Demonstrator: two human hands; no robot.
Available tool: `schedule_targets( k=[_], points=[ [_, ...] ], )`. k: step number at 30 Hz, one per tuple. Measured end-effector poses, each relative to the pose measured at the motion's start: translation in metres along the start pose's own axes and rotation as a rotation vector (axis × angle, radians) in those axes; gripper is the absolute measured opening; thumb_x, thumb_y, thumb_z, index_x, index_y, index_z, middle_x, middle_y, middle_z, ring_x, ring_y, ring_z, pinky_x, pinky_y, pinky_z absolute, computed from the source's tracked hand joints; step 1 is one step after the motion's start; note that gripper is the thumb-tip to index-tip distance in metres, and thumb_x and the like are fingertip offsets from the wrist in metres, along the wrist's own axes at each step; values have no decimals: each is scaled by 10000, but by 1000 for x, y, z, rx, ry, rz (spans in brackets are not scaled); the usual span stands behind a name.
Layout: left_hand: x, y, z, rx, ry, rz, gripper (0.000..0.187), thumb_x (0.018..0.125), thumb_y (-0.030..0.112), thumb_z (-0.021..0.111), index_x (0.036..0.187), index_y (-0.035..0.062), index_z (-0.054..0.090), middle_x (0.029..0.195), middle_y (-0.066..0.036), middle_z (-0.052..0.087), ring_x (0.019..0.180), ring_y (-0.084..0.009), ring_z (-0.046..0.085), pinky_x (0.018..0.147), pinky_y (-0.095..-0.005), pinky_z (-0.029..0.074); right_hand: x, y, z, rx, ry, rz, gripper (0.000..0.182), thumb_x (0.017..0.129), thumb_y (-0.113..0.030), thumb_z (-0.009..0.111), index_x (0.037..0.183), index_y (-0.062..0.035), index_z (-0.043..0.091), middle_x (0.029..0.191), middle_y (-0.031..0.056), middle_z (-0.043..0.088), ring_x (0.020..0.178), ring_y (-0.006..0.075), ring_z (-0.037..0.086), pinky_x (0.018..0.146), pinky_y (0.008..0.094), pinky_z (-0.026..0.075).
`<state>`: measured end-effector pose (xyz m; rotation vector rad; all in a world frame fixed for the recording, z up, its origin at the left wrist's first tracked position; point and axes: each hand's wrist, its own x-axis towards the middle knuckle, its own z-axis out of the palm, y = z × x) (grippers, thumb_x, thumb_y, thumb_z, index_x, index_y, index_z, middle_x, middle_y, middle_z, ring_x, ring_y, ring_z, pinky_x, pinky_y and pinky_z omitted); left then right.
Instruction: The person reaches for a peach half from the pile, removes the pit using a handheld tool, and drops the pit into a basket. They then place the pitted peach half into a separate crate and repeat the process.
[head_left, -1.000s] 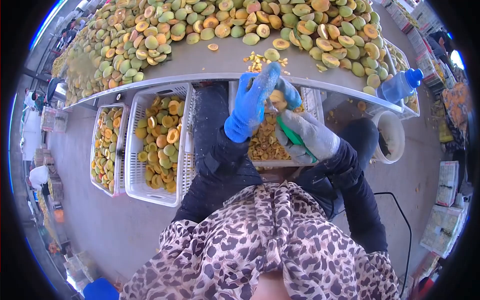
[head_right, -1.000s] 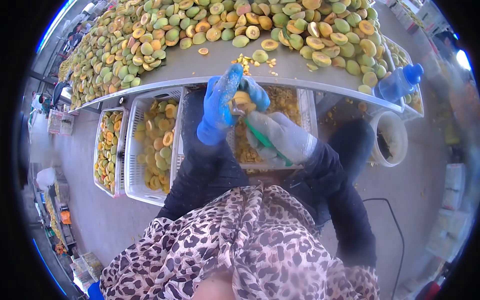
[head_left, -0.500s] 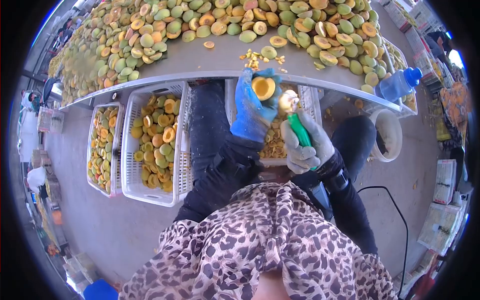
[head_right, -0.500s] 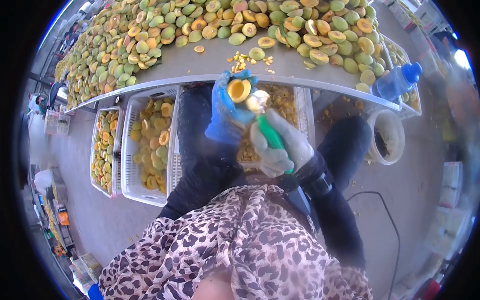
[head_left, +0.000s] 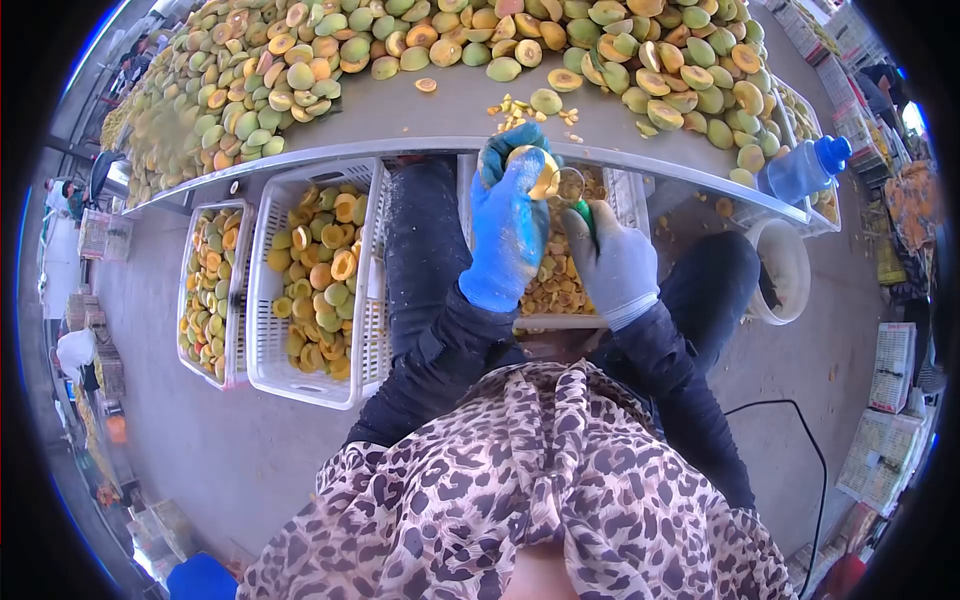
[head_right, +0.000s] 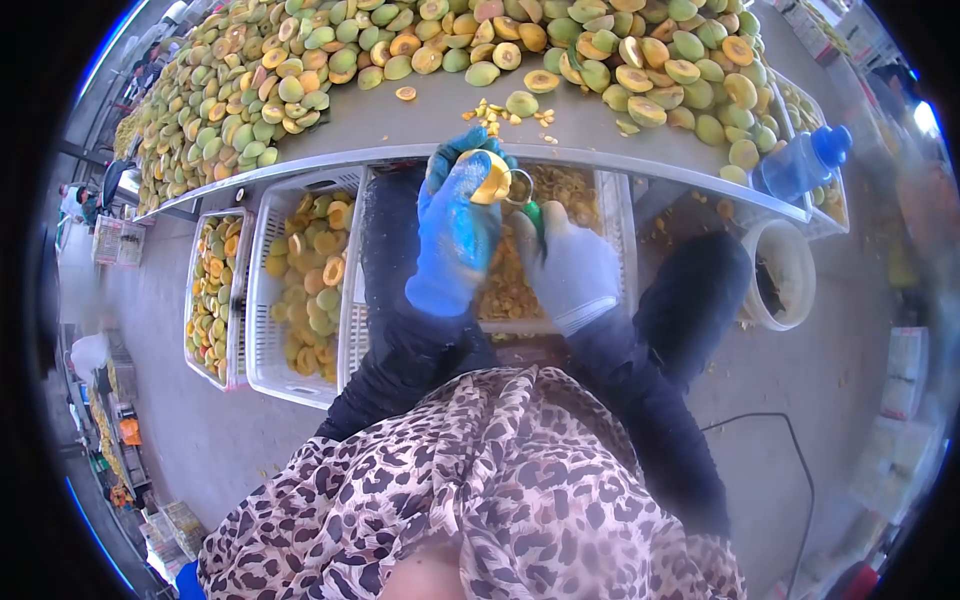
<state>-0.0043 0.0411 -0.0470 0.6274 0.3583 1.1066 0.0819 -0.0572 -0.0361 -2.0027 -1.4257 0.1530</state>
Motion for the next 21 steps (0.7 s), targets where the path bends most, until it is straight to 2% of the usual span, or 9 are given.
schedule_targets(
  k=[1,3,7,8,10,13,16,19,21],
  points=[
    [-5,2,1,1,-2,1,253,881,39,552,1130,-3,541,984,-86,601,906,-177,593,850,-294,475,0,-6,1,-99,-31,54,303,920,-340,538,776,-74,523,630,185,605,573,378,606,506,475,463],
    [-18,9,2,684,-39,379,226,881,-18,512,1101,19,549,1014,-56,562,926,-124,548,829,-242,445,0,-4,6,-200,-55,106,318,925,-362,522,786,-76,540,641,175,621,589,369,621,528,470,482],
    [-32,73,-8,1063,192,723,200,851,-61,506,1022,30,557,1059,-99,549,894,-186,565,810,-308,477,-6,54,32,-348,-190,241,416,924,-468,465,840,-86,606,655,179,632,602,381,626,562,475,492],
    [-25,107,-34,1656,194,883,170,838,-22,536,982,43,599,1064,-122,563,927,-259,567,831,-371,474,-10,66,30,-334,-234,230,422,924,-465,466,826,-79,606,665,188,632,618,385,628,573,477,493],
    [-17,137,-75,2272,333,795,161,818,66,604,976,63,634,1077,-139,578,993,-314,547,880,-436,443,-19,75,28,-286,-309,242,426,924,-457,461,841,-61,596,684,211,629,665,398,630,612,495,493],
    [38,116,-90,2168,171,1015,225,817,172,639,1022,81,639,1107,-149,584,1072,-329,522,941,-465,394,-18,75,39,-230,-316,233,394,913,-437,490,832,-59,569,668,209,623,654,403,625,601,505,487],
    [109,35,-56,1676,-282,672,399,808,281,639,1174,129,588,1229,-159,538,1178,-337,472,1002,-482,345,-15,59,44,-141,-294,210,360,896,-412,537,815,-62,517,644,207,613,625,403,618,568,507,477],
    [160,-36,-43,1921,-442,593,480,788,301,634,1233,141,550,1301,-135,495,1230,-323,424,1006,-477,347,-21,60,45,-88,-341,225,333,890,-396,561,832,-72,513,624,203,600,597,410,600,536,512,453],
    [181,-63,-47,1966,-542,158,497,771,303,630,1232,137,547,1338,-106,456,1266,-314,373,993,-496,345,-26,64,44,-16,-337,200,294,882,-364,588,856,-77,530,620,199,597,591,421,588,534,511,444]
  ],
)
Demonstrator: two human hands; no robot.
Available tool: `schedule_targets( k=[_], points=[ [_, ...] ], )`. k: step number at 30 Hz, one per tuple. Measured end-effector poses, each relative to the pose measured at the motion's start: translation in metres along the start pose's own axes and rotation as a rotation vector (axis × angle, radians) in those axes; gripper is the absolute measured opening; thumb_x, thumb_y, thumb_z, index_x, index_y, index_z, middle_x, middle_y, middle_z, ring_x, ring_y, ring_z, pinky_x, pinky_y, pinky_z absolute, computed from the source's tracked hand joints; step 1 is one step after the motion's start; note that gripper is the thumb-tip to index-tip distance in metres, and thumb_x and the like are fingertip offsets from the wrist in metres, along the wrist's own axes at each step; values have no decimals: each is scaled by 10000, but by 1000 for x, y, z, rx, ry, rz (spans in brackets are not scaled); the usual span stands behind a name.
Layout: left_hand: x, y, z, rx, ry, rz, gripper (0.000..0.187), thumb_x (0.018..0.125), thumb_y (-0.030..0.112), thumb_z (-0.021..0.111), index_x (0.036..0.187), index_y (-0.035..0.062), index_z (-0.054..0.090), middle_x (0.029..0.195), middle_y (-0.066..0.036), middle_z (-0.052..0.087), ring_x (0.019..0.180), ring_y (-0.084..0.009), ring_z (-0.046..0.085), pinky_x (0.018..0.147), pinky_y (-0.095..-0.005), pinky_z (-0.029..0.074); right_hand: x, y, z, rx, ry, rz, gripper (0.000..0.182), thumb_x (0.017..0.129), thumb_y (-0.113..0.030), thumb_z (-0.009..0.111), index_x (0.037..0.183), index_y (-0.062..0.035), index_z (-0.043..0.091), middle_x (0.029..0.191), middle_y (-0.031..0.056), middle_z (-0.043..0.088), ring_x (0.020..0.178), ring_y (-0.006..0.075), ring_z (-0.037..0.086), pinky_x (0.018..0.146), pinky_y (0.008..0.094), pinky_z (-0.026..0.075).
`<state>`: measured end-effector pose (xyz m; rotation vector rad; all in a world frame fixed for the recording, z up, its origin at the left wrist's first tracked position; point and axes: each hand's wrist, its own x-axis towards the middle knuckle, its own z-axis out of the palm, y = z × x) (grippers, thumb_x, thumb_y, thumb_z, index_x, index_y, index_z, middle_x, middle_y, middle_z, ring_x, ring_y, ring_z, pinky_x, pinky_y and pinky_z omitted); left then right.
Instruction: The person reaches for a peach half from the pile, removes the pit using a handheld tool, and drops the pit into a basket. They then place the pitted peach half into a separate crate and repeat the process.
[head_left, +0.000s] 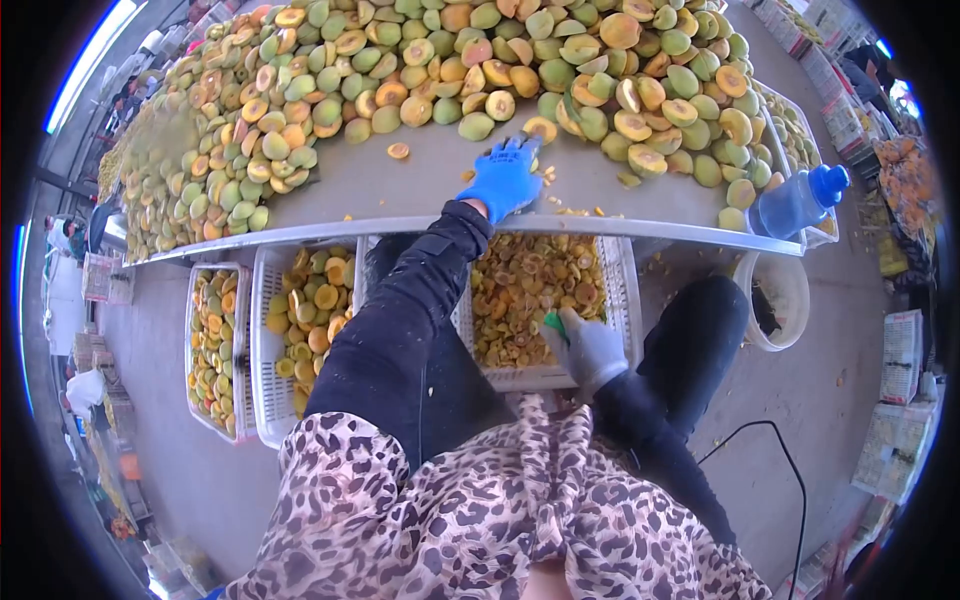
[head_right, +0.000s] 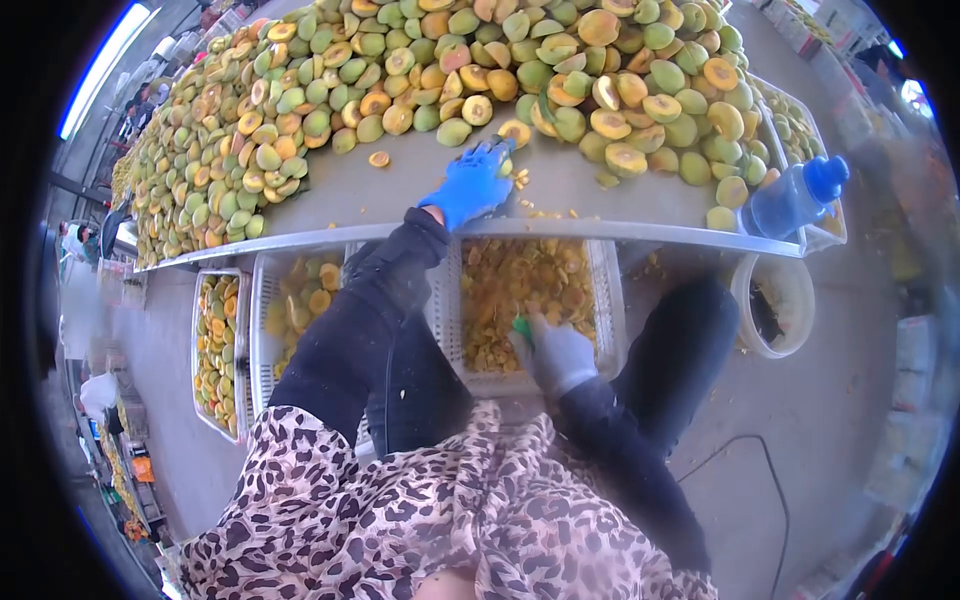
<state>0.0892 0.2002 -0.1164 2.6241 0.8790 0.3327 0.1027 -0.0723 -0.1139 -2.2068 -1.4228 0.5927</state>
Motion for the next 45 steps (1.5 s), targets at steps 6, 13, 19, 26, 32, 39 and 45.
schedule_targets(
  k=[6,13,19,26,32,39,45],
  points=[
    [6,2,-17,-571,47,-106,403,789,270,621,1147,89,589,976,-96,630,861,-211,598,754,-328,482,13,-3,-41,240,63,-67,212,905,-255,556,938,-45,564,700,193,616,649,381,612,590,464,473],
    [-80,75,-76,-1717,48,-254,330,967,247,395,1096,-5,565,941,-130,652,792,-208,628,689,-290,529,53,-56,-87,528,263,-248,218,947,-218,515,936,-8,572,670,229,581,635,383,609,518,412,429],
    [-114,107,-75,-1836,390,-272,502,982,455,346,977,4,567,856,-165,651,710,-225,624,663,-314,525,30,-75,-75,590,202,-294,245,945,-228,518,885,5,560,655,222,590,625,387,607,517,435,433],
    [-129,90,-97,-1528,-18,-187,658,964,571,274,902,-5,586,802,-176,645,666,-216,618,639,-295,514,7,-74,-93,440,-15,-199,291,961,-258,498,859,2,579,564,134,550,511,265,575,495,379,414],
    [-142,121,-92,-1790,343,-95,685,983,545,216,935,-28,587,897,-167,646,728,-184,602,702,-288,504,2,-91,-76,848,14,-86,290,969,-231,483,893,21,602,563,60,520,528,98,510,504,280,394],
    [-148,103,-88,-1583,183,-26,671,985,543,223,982,-20,588,863,-136,645,792,-198,609,768,-299,494,-4,-79,-79,303,118,-348,306,955,-258,493,840,13,575,583,135,562,495,186,565,502,375,432],
    [-154,129,-79,-1504,588,55,563,1024,415,253,908,2,619,884,-98,647,858,-158,594,859,-302,466,-16,-94,-87,1047,-217,166,412,1005,-343,349,791,-44,537,516,19,462,350,77,382,339,227,283]
  ],
)
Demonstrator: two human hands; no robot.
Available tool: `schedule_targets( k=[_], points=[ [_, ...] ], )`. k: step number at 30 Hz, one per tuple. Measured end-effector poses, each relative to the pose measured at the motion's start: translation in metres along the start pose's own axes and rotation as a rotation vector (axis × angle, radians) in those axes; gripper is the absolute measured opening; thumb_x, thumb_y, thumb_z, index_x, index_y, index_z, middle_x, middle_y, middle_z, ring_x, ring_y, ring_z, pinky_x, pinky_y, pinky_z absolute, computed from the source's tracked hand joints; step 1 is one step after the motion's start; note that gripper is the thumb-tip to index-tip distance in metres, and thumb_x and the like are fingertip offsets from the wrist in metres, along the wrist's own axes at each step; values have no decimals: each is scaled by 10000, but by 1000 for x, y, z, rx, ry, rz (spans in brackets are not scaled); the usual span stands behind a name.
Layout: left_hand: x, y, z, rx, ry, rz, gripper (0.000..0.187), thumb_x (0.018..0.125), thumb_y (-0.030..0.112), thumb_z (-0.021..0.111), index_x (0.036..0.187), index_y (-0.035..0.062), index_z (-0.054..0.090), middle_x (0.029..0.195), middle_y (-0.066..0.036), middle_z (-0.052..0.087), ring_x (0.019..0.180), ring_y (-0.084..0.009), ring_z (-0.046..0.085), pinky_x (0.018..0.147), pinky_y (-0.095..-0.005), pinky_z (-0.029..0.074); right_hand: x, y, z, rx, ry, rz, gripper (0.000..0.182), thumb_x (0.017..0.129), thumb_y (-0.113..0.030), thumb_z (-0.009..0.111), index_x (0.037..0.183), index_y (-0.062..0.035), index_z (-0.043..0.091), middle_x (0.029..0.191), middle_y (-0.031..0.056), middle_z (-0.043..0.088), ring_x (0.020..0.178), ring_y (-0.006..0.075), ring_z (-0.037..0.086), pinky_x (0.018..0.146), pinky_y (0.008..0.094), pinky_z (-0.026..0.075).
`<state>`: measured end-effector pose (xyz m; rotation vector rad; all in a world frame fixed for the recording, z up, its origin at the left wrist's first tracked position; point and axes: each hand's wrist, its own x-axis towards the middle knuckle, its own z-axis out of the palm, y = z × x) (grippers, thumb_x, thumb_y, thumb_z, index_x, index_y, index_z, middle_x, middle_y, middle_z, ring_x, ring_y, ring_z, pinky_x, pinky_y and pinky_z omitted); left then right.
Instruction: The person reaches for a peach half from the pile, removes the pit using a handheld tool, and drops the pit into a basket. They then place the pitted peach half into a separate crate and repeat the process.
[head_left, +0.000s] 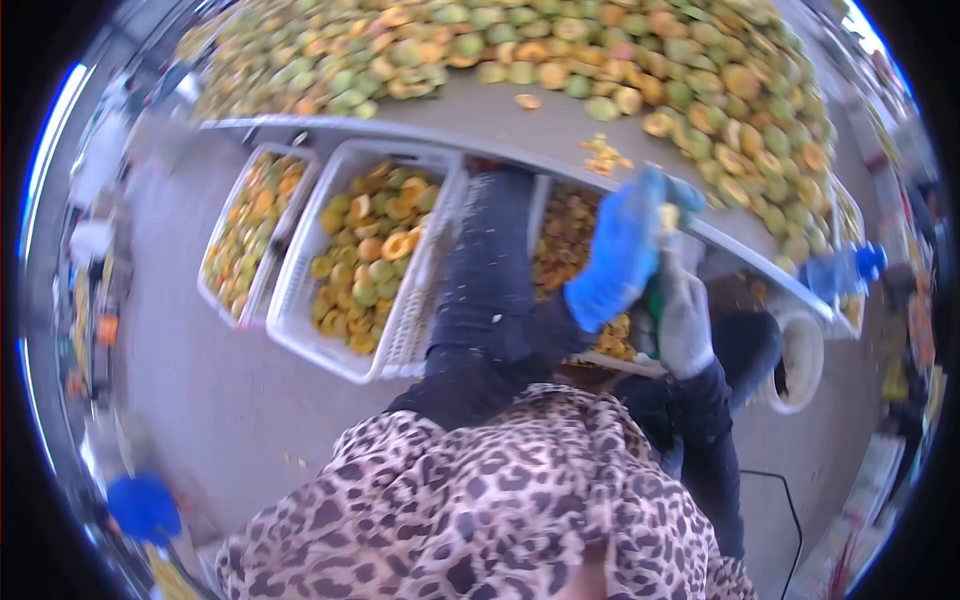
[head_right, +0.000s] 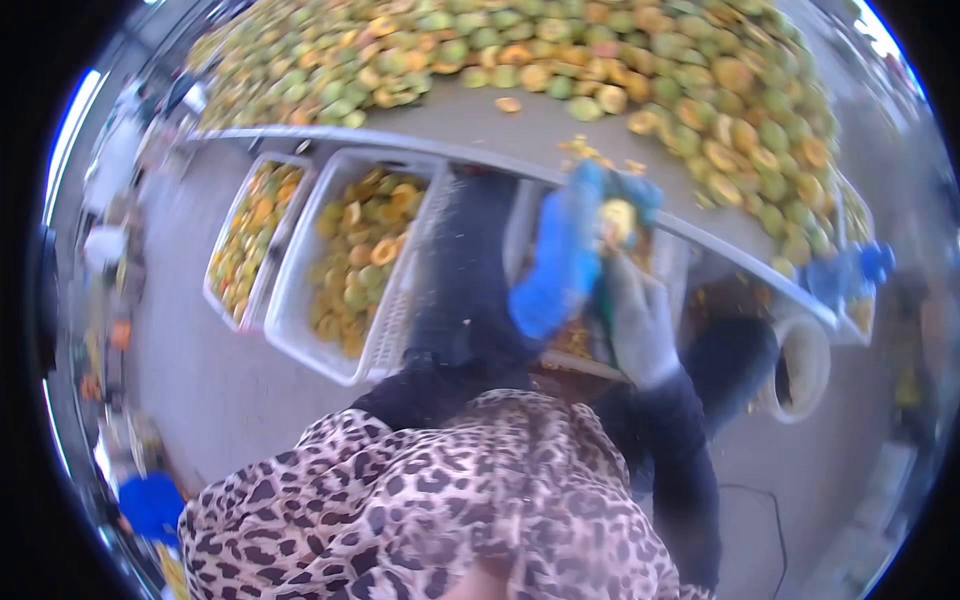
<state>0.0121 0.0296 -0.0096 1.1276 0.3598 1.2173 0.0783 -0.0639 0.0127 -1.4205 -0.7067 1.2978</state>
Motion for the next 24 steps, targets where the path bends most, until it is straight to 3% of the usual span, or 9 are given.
schedule_targets(
  k=[4,7,11,13,15,17,19,20,24],
  points=[
    [-3,13,-17,-37,9,-40,557,1017,384,337,766,-7,643,728,-71,643,708,-126,593,701,-277,480,-1,8,-9,-64,-131,-39,428,1009,-348,345,772,-40,523,507,18,456,348,88,389,333,236,291],
    [7,36,-26,310,-449,-210,591,1010,380,365,664,-12,642,616,-62,620,595,-117,580,624,-269,468,-7,2,-21,-348,-302,-80,543,944,-566,391,803,-54,508,476,0,396,332,97,345,325,229,266],
    [7,11,-13,-192,-369,-160,537,965,396,473,606,9,567,528,-80,564,519,-173,590,510,-277,476,-12,-4,-11,166,-319,278,584,903,-637,396,767,-80,503,437,-10,359,298,102,328,306,249,278],
    [3,7,-5,-421,66,-320,492,957,430,456,709,23,579,613,-96,602,506,-212,588,519,-307,498,-5,1,-18,318,-465,314,578,904,-631,396,750,-84,504,434,-18,336,291,99,311,305,253,269],
    [12,-19,-28,-970,-38,-694,465,939,466,453,815,35,574,703,-96,621,506,-215,579,511,-305,497,-11,-3,-18,211,-469,341,566,926,-599,387,746,-74,502,440,-19,347,301,94,316,309,247,266],
    [19,-2,-25,-517,229,-661,435,931,471,463,888,54,579,734,-79,625,619,-190,617,494,-246,483,-8,20,-22,92,-459,215,563,940,-583,370,766,-70,525,452,-9,381,306,105,335,315,249,284],
    [14,4,-35,-244,131,-530,401,948,437,454,1048,63,558,861,-74,634,639,-178,618,512,-237,486,6,34,-26,-82,-2,14,497,975,-487,389,789,-54,548,474,-13,421,339,106,379,343,243,297],
    [9,1,-43,-243,130,-540,401,948,437,454,1048,63,558,861,-74,634,639,-178,618,512,-237,486,19,46,-30,-521,213,-410,376,981,-360,452,811,-43,561,485,41,492,369,194,475,380,297,351],
    [-4,-27,-58,-83,94,-539,344,958,352,480,1180,89,479,988,-20,572,790,-120,599,562,-233,473,22,23,-22,-1070,372,-666,317,946,-350,500,801,-70,524,624,153,618,564,351,609,489,447,450]
  ],
)
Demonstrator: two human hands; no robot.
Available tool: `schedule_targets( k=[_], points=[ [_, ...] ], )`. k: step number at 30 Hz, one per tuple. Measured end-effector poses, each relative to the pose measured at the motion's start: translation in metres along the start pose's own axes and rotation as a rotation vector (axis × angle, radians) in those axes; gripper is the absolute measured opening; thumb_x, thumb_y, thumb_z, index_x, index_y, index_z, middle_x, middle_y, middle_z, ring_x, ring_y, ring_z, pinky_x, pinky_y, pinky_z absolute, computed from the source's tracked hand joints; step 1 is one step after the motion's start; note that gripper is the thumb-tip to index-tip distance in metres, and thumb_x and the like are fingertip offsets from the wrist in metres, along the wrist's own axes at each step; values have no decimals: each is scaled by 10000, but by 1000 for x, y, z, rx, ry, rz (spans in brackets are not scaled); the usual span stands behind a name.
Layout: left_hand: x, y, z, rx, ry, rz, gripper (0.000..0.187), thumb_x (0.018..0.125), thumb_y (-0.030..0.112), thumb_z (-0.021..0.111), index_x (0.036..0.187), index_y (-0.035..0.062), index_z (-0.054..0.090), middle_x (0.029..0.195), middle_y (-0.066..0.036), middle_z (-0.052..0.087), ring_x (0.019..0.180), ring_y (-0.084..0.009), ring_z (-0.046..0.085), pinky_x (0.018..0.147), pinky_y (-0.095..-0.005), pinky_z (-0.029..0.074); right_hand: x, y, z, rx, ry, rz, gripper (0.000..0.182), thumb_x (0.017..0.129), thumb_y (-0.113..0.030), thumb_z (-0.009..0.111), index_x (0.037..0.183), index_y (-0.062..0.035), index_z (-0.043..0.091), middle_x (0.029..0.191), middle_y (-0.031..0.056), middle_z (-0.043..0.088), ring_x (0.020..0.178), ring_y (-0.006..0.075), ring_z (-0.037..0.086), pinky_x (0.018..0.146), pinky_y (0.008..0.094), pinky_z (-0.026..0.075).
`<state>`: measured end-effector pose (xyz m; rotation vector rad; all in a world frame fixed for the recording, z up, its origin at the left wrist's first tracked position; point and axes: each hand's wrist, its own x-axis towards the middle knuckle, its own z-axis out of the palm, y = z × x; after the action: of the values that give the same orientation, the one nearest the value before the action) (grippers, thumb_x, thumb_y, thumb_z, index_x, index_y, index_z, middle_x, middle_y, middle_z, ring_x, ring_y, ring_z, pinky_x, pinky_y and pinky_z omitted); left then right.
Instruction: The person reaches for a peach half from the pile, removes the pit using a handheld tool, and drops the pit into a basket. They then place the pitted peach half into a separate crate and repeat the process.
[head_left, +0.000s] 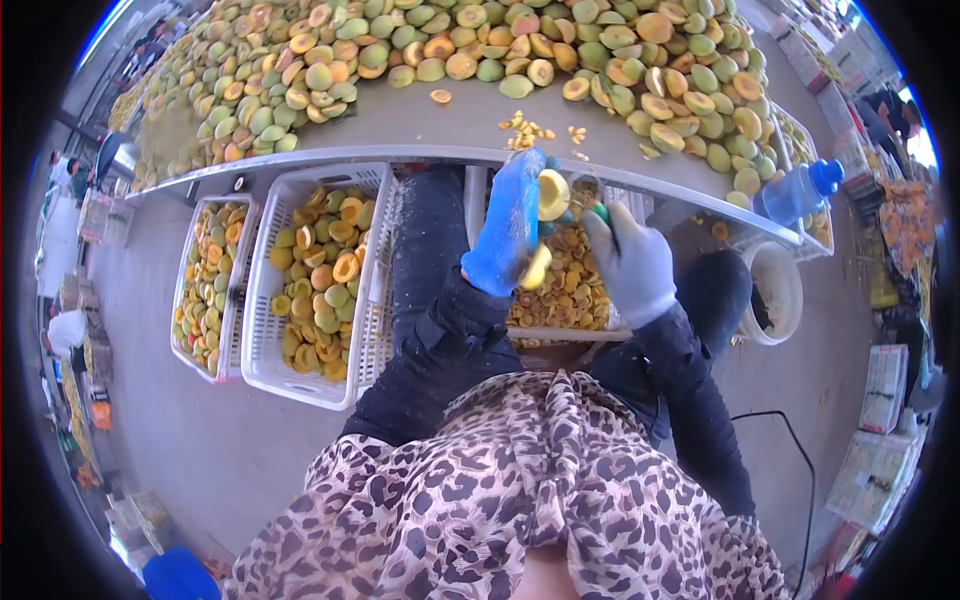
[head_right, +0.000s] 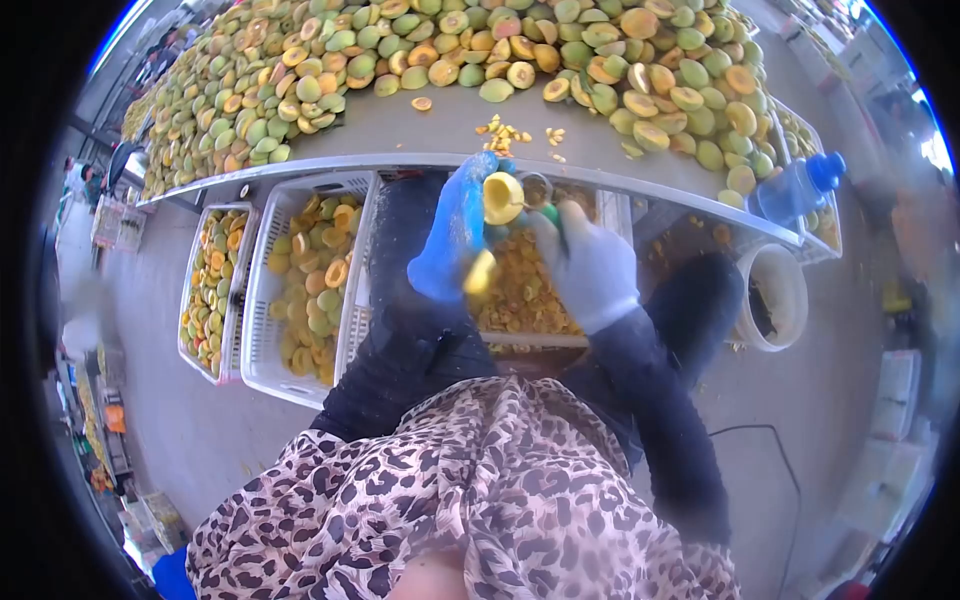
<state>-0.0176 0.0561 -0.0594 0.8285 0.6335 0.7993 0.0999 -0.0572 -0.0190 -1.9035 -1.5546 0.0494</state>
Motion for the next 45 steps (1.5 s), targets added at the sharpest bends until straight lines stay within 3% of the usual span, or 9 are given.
schedule_targets(
  k=[1,9,13,15,20,27,36,38,45],
  points=[
    [0,-7,0,17,4,48,454,961,347,491,1324,94,388,1146,-34,549,841,-116,611,576,-223,492,4,-3,3,-10,14,11,317,946,-350,500,801,-70,524,624,153,618,564,351,609,489,447,450],
    [-40,27,15,364,243,413,22,883,84,506,889,66,518,710,33,472,592,-79,458,502,-246,406,4,63,39,-437,-138,405,371,921,-422,480,848,-91,631,641,166,635,607,356,647,567,478,506],
    [-35,76,-89,1551,578,524,149,845,180,571,869,36,597,882,-130,599,832,-268,575,759,-351,461,-34,89,39,-281,-259,408,375,909,-426,498,875,-84,648,676,188,637,624,378,634,587,479,504],
    [-19,82,-105,2167,695,952,182,826,199,596,918,44,619,971,-148,623,901,-334,582,797,-405,463,-45,97,53,-198,-306,433,385,918,-424,483,858,-77,639,708,192,644,666,386,636,619,471,505],
    [106,22,31,1258,-252,853,315,876,277,568,1097,61,627,1060,-179,632,1016,-352,585,898,-442,455,-45,89,65,21,-380,434,397,920,-418,482,843,-59,632,756,200,648,725,395,633,671,478,495],
    [187,-70,158,1678,-283,313,472,894,454,490,929,-4,602,917,-219,657,892,-363,632,742,-461,493,-50,88,49,97,-485,420,374,921,-398,495,828,-50,596,739,207,631,707,392,621,657,494,473],
    [192,-138,156,1445,-70,801,459,790,248,613,1137,-20,475,988,-189,608,857,-344,614,743,-464,490,-60,104,34,162,-327,393,336,891,-409,553,844,-77,569,651,187,609,605,394,602,553,489,461],
    [178,-106,161,521,-232,-45,439,766,179,615,1136,-35,513,1037,-176,595,927,-316,600,800,-446,482,-62,104,24,164,-317,386,324,888,-400,562,848,-79,565,659,183,612,614,389,607,555,482,468],
    [84,-17,108,-556,-262,-254,465,800,184,586,1182,-68,506,1152,-213,559,1047,-324,561,957,-434,446,-42,89,-29,373,93,382,234,910,-286,567,975,-63,539,838,215,628,649,400,615,547,450,485]
  ],
)
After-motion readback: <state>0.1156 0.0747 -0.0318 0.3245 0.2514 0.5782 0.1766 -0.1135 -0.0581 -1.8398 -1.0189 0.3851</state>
